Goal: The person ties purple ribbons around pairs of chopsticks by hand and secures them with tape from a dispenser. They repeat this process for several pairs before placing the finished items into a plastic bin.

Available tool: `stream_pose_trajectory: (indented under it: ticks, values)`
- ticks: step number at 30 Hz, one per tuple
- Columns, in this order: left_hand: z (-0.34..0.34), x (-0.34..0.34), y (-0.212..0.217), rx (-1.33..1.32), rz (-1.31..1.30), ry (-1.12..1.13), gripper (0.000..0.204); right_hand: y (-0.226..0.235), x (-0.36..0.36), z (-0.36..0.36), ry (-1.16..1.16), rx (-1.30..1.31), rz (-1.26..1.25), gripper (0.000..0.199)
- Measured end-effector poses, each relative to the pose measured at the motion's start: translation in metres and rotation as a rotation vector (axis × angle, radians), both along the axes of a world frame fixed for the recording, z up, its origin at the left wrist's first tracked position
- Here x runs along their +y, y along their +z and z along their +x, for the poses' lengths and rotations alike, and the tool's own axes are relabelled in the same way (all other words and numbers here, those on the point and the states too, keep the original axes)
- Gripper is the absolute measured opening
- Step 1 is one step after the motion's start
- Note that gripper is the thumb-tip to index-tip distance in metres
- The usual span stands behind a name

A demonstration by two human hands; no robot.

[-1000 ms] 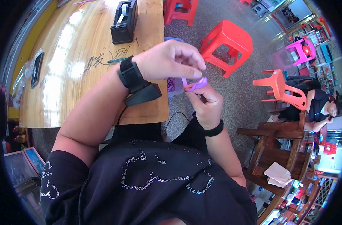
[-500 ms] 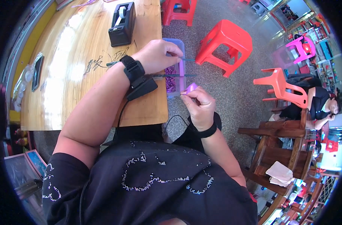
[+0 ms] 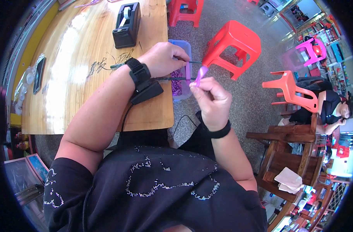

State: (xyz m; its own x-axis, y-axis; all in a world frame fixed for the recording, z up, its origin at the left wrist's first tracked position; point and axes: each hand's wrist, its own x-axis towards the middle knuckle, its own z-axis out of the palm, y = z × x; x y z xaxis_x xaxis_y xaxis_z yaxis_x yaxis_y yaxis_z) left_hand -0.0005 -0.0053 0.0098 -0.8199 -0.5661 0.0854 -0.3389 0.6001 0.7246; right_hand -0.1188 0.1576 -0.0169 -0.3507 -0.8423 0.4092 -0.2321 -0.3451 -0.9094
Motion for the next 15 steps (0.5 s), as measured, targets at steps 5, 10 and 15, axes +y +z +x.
stream_pose_trajectory:
  ticks: [5, 10, 15]
  values:
    - [-0.002, -0.006, -0.009, 0.124, -0.034, 0.065, 0.019, 0.021, -0.042, -0.013, -0.053, 0.002, 0.116, 0.006]
    - [-0.003, -0.007, -0.008, 0.19, 0.0, 0.141, 0.016, 0.011, -0.085, -0.032, 0.014, -0.103, 0.249, 0.007]
    - [-0.003, -0.007, -0.007, 0.201, -0.066, 0.162, 0.015, 0.001, -0.102, -0.038, 0.044, -0.161, 0.357, 0.005]
